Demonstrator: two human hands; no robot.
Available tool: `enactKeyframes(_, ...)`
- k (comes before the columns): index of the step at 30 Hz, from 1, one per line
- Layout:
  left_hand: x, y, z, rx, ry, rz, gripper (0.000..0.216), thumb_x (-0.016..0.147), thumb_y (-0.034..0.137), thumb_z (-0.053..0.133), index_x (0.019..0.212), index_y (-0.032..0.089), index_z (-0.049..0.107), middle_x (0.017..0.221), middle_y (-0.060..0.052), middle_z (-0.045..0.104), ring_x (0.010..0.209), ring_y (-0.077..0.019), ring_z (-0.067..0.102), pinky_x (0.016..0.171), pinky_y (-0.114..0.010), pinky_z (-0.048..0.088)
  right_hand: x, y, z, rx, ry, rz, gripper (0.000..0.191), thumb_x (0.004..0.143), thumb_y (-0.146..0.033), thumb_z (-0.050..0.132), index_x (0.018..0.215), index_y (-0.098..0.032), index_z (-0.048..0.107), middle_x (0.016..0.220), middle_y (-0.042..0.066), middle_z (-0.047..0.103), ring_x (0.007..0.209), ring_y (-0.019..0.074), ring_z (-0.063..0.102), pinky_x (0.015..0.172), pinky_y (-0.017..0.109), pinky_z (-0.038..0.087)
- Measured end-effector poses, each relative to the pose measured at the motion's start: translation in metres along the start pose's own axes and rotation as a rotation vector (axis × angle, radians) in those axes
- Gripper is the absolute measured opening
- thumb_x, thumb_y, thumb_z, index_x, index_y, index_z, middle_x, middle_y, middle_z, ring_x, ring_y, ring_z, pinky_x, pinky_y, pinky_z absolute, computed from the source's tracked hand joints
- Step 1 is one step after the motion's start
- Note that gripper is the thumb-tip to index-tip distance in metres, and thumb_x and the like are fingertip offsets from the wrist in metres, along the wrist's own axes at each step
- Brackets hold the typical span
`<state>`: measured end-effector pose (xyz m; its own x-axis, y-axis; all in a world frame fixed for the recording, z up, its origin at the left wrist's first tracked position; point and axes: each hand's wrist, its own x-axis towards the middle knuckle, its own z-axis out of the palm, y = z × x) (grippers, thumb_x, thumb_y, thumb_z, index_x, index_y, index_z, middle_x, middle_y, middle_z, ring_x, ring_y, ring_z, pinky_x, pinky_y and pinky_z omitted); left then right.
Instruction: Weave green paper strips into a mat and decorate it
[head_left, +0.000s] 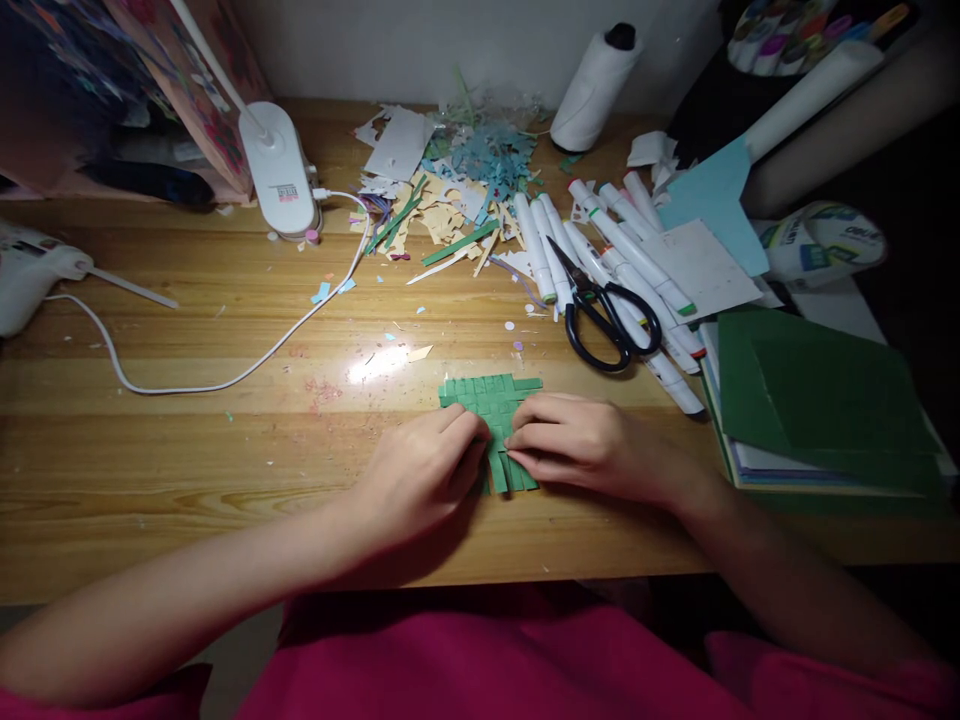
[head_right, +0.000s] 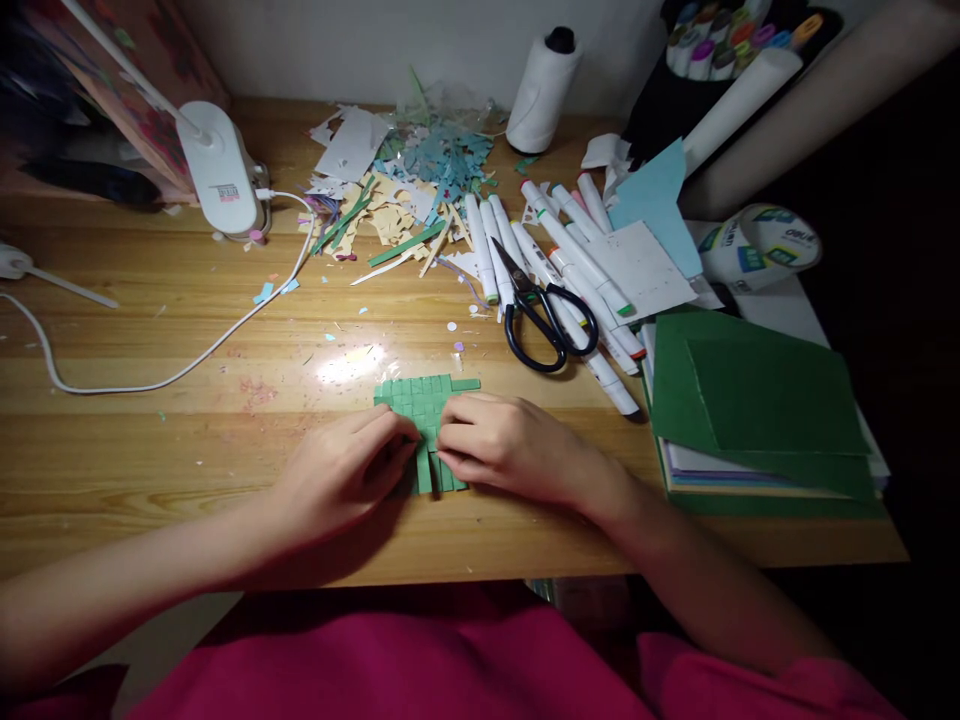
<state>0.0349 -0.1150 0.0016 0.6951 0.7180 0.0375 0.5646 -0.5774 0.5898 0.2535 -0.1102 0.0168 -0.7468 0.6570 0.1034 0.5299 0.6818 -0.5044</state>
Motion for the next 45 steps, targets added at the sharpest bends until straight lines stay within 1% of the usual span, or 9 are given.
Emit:
enactKeyframes(8,0.001,0.001,0.0,0.006,-0.013,-0.009,0.015,0.091,0.016,0.041,0.092,0.015,0.056,0.079,-0.004,0.057,0.068,-0.0155,0.052,0.059,-0.027,0.04,0.0,0.001,0.0,-0.045,-0.007,-0.044,0.024,0.092,-0.02,0.047,0.079,-0.015,0.066,0.08,0.007,0.064,0.073,0.0157,0.057,0.068,0.027,0.046)
enactKeyframes(17,0.003,0.002,-0.002,-0.066,0.004,-0.022,0.013,0.087,0.018,0.045,0.094,0.015,0.056,0.081,-0.006,0.061,0.072,-0.0165,0.056,0.063,-0.029,0.046,0.001,0.001,0.0,-0.057,-0.004,-0.036,0.023,0.092,-0.02,0.047,0.078,-0.016,0.065,0.08,0.007,0.063,0.073,0.0155,0.056,0.068,0.027,0.046)
enactKeyframes(19,0.0,0.005,-0.003,0.004,0.014,-0.005,0.014,0.087,0.018,0.044,0.093,0.014,0.056,0.08,-0.007,0.061,0.072,-0.0177,0.057,0.063,-0.03,0.048,0.001,0.001,0.0,-0.058,0.003,-0.039,0.023,0.092,-0.02,0.047,0.077,-0.016,0.065,0.08,0.007,0.063,0.072,0.0155,0.056,0.068,0.027,0.046)
enactKeyframes(22,-0.009,0.015,-0.005,0.232,0.043,0.084,0.022,0.09,0.013,0.038,0.094,0.01,0.059,0.079,-0.01,0.063,0.067,-0.0195,0.059,0.058,-0.031,0.051,0.001,0.001,0.001,-0.057,0.007,-0.041,0.023,0.092,-0.02,0.047,0.077,-0.016,0.064,0.079,0.006,0.063,0.072,0.0154,0.056,0.068,0.027,0.046)
enactKeyframes(24,-0.018,0.023,-0.005,0.378,0.056,0.169,0.032,0.09,0.007,0.031,0.104,0.004,0.059,0.09,-0.015,0.067,0.071,-0.0212,0.062,0.058,-0.032,0.053,0.001,0.002,0.001,-0.052,0.008,-0.043,0.023,0.092,-0.02,0.047,0.076,-0.015,0.064,0.079,0.006,0.063,0.072,0.0154,0.056,0.068,0.026,0.047)
enactKeyframes(27,-0.029,0.033,-0.001,0.502,0.099,0.245,0.039,0.09,0.002,0.025,0.113,-0.002,0.057,0.113,-0.021,0.064,0.089,-0.0245,0.066,0.07,-0.033,0.056,0.002,0.002,0.001,-0.05,0.01,-0.047,0.023,0.092,-0.019,0.048,0.075,-0.015,0.063,0.078,0.006,0.062,0.071,0.0153,0.056,0.067,0.026,0.046)
enactKeyframes(31,-0.035,0.036,0.007,0.556,0.122,0.277,0.033,0.094,0.011,0.035,0.111,-0.002,0.06,0.114,-0.021,0.064,0.093,-0.0267,0.067,0.075,-0.035,0.057,0.002,0.002,0.002,-0.054,0.02,-0.054,0.022,0.091,-0.017,0.049,0.074,-0.014,0.063,0.076,0.006,0.062,0.07,0.0152,0.056,0.067,0.027,0.046)
enactKeyframes(39,-0.035,0.037,0.006,0.558,0.174,0.26,0.034,0.095,0.011,0.034,0.108,-0.001,0.064,0.112,-0.02,0.065,0.098,-0.0266,0.067,0.078,-0.035,0.058,0.002,0.002,0.003,-0.058,0.019,-0.046,0.024,0.091,-0.018,0.048,0.073,-0.015,0.063,0.076,0.006,0.062,0.07,0.0151,0.055,0.067,0.027,0.046)
enactKeyframes(45,-0.037,0.039,0.008,0.577,0.243,0.286,0.031,0.095,0.012,0.038,0.103,0.001,0.067,0.105,-0.018,0.069,0.094,-0.025,0.068,0.074,-0.031,0.06,0.008,-0.004,0.002,0.038,0.077,0.008,0.014,0.088,-0.02,0.055,0.084,-0.012,0.065,0.084,0.008,0.062,0.081,0.018,0.055,0.077,0.031,0.045)
